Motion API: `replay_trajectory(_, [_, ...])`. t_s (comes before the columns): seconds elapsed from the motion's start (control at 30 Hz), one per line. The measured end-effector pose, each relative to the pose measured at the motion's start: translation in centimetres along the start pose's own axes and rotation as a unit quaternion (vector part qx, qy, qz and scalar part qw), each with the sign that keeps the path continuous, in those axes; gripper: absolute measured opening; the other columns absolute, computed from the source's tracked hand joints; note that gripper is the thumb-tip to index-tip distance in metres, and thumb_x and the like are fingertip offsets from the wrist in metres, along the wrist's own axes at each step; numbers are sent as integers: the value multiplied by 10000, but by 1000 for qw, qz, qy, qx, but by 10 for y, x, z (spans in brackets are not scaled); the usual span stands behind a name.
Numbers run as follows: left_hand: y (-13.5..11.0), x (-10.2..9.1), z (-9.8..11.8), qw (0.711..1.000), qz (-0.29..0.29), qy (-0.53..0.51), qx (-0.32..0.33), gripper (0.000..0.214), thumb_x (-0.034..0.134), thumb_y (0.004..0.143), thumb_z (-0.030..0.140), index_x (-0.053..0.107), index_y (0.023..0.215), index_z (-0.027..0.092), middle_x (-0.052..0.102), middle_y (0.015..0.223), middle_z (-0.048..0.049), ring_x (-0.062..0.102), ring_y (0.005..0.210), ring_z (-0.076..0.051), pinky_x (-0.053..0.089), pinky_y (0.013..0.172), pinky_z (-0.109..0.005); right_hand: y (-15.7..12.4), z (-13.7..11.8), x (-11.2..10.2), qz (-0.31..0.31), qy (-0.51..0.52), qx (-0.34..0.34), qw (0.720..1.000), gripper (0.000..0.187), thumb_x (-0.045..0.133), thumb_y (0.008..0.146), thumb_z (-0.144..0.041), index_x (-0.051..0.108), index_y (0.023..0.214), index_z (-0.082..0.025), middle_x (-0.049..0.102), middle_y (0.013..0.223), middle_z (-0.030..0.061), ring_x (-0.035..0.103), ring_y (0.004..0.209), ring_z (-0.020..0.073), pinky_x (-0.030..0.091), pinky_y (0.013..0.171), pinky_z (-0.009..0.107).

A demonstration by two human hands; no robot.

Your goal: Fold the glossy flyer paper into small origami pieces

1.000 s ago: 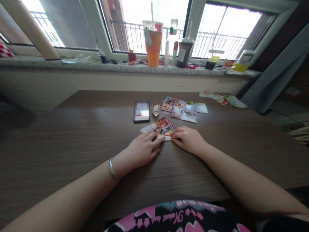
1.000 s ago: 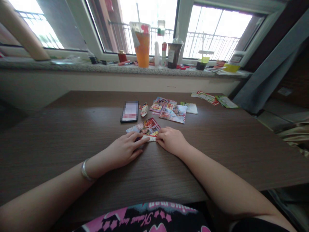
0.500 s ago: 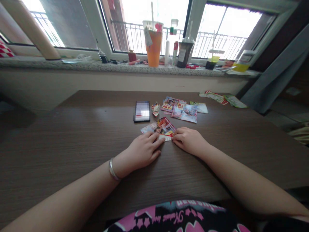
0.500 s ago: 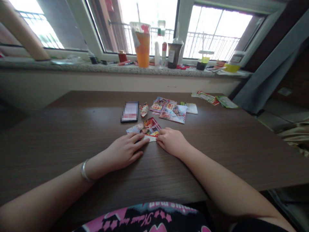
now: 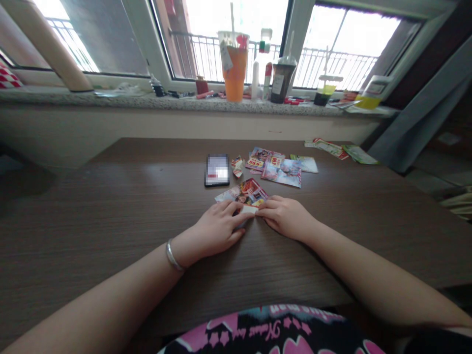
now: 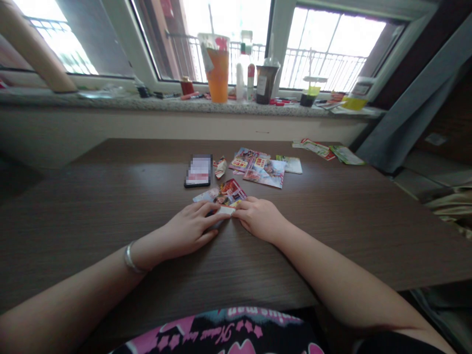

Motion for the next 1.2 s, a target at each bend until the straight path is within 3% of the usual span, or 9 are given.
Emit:
replay_trajectory(0.47, [0, 0, 2, 1000, 9, -2, -3, 450, 497, 916, 324, 455, 1363, 299, 525, 1285, -80, 463, 1222, -277, 400, 1037, -459, 2, -3, 0, 3, -10, -6, 1000, 262, 464, 938, -245, 697, 1058, -243, 691, 1063, 60, 586, 934, 193, 457, 759, 287])
replay_trajectory(0.77, [-2, 1, 1, 1000, 12, -5, -5, 396, 488, 923, 326, 499, 1318, 292, 524, 1291, -84, 467, 1223, -287, 407, 1028, -476, -2, 10, -3, -23, -13, 40, 999, 257, 475, 926, -260, 729, 929, -224, 692, 1014, 61, 615, 922, 190, 465, 770, 284])
replay_trajectory(1.2, [-2, 4, -1, 1000, 1, -6, -3, 390, 468, 936, 318, 491, 1324, 296, 520, 1290, -74, 459, 1224, -277, 393, 1037, -468, -7, 25, -3, -61, 10, 78, 995, 229, 507, 891, -244, 736, 893, -232, 705, 999, 31, 647, 915, 178, 466, 755, 264])
Point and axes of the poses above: each hand's wrist, its own y-axis towards the middle knuckle, its own x-axis out of the palm, z = x × y, the point moved 9 cm from there along y, towards the middle knuckle
